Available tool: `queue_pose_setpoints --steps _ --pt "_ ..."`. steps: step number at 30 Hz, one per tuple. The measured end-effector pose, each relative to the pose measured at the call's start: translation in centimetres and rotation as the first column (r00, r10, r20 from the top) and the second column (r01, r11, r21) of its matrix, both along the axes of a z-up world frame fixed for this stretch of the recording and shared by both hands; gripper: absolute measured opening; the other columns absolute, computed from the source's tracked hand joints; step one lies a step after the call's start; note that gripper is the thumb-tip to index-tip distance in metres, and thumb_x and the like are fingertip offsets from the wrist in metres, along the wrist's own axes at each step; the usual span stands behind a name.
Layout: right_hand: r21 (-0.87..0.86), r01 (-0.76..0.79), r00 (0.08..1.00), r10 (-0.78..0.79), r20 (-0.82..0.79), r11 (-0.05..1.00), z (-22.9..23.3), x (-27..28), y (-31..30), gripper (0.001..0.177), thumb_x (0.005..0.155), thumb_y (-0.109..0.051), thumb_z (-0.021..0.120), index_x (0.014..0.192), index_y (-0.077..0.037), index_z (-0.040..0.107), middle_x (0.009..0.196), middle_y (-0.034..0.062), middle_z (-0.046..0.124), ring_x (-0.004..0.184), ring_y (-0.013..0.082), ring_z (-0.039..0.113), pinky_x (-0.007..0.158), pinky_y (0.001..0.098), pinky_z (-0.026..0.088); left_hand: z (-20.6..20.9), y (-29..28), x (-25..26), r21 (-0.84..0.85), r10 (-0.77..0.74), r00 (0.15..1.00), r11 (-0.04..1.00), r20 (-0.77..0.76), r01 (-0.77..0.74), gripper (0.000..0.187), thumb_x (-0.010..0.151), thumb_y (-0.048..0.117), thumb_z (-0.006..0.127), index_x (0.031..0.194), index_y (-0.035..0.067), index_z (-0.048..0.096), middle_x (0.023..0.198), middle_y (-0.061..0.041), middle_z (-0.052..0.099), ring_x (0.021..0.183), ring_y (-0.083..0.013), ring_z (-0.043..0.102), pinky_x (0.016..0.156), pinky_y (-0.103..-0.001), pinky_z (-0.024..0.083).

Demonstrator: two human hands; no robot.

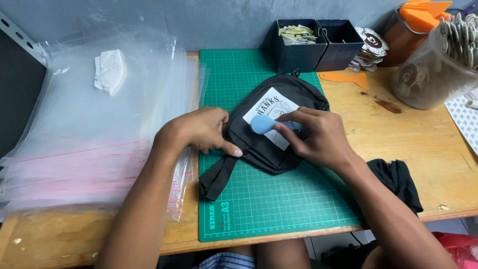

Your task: The person cleans a black shoulder bag using a blue brush, scrubbing the front, sides, and straps. They then place the bag into a clear plastic bag and attach a keychain to the bag's zipper.

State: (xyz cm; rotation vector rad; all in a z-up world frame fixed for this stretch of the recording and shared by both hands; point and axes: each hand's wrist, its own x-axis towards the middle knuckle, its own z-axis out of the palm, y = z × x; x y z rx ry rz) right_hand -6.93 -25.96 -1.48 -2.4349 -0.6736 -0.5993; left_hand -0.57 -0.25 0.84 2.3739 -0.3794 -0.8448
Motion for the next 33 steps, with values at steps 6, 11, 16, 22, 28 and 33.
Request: queue_pose_setpoints --steps 6,11,16,22,28,33 --pt "0.0 -0.001 1.0 0.001 -0.005 1.0 -0.2 0.6 -1.7 0.016 0.095 -0.03 0.072 0.098 -0.016 0.079 0.062 0.0051 0.06 0.049 0.028 0.055 0.052 0.0351 0.047 -0.2 -0.1 0.1 -0.017 0.006 1.0 1.0 0.009 -0.006 0.053 0.062 0.019 0.098 0.094 -0.01 0.068 0.072 -0.019 0.069 0.058 -0.0297 0.071 0.045 -0.035 0.063" --pt "-0.002 0.027 1.0 -0.027 0.014 1.0 -0.8 0.7 -2.1 0.014 0.094 -0.03 0.073 0.097 -0.017 0.079 0.061 0.0042 0.059 0.049 0.028 0.055 0.052 0.0351 0.046 -0.2 -0.1 0.0 -0.01 0.001 1.0 1.0 0.011 -0.001 0.051 0.063 0.019 0.098 0.094 -0.009 0.068 0.072 -0.019 0.069 0.058 -0.0306 0.072 0.045 -0.035 0.063" --pt "-0.009 0.15 0.988 -0.149 0.046 0.989 -1.1 1.8 -4.4 0.011 0.097 -0.031 0.075 0.101 -0.021 0.078 0.062 0.0022 0.059 0.054 0.0282 0.057 0.054 0.0354 0.047 -0.2 -0.1 0.1 -0.006 0.001 1.0 1.0 0.012 -0.001 0.052 0.063 0.019 0.098 0.094 -0.01 0.068 0.072 -0.019 0.068 0.06 -0.0303 0.072 0.045 -0.035 0.064" --pt "0.053 0.082 0.944 -0.061 -0.324 0.995 0.7 1.0 -5.3 0.009 0.09 -0.025 0.071 0.09 -0.017 0.077 0.056 0.0077 0.059 0.054 0.0224 0.052 0.058 0.0354 0.044 -1.9 0.5 1.3 0.038 -0.114 0.986 0.993 0.123 0.11 0.067 0.074 0.036 0.09 0.113 -0.01 0.062 0.09 -0.021 0.073 0.055 -0.031 0.072 0.045 -0.038 0.061" --pt "0.137 -0.099 0.854 0.155 -0.496 0.986 1.8 0.0 -2.1 0.008 0.088 -0.017 0.071 0.089 -0.012 0.077 0.057 0.0107 0.064 0.057 0.0168 0.053 0.061 0.033 0.045 -0.9 0.6 0.2 0.12 -0.075 0.924 0.992 0.376 0.031 0.066 0.081 0.04 0.077 0.13 -0.001 0.063 0.099 -0.022 0.075 0.092 -0.0395 0.074 0.075 -0.052 0.059" --pt "-0.291 0.025 0.98 -0.081 -0.181 0.956 -0.3 1.3 -5.5 0.026 0.101 -0.038 0.074 0.104 -0.014 0.083 0.082 0.0075 0.076 0.065 0.025 0.066 0.059 0.038 0.043 0.0 -0.1 -0.2 0.25 -0.105 0.954 0.968 0.28 0.033 0.044 0.093 0.042 0.07 0.114 0.007 0.052 0.116 -0.015 0.059 0.099 -0.036 0.06 0.073 -0.053 0.049"
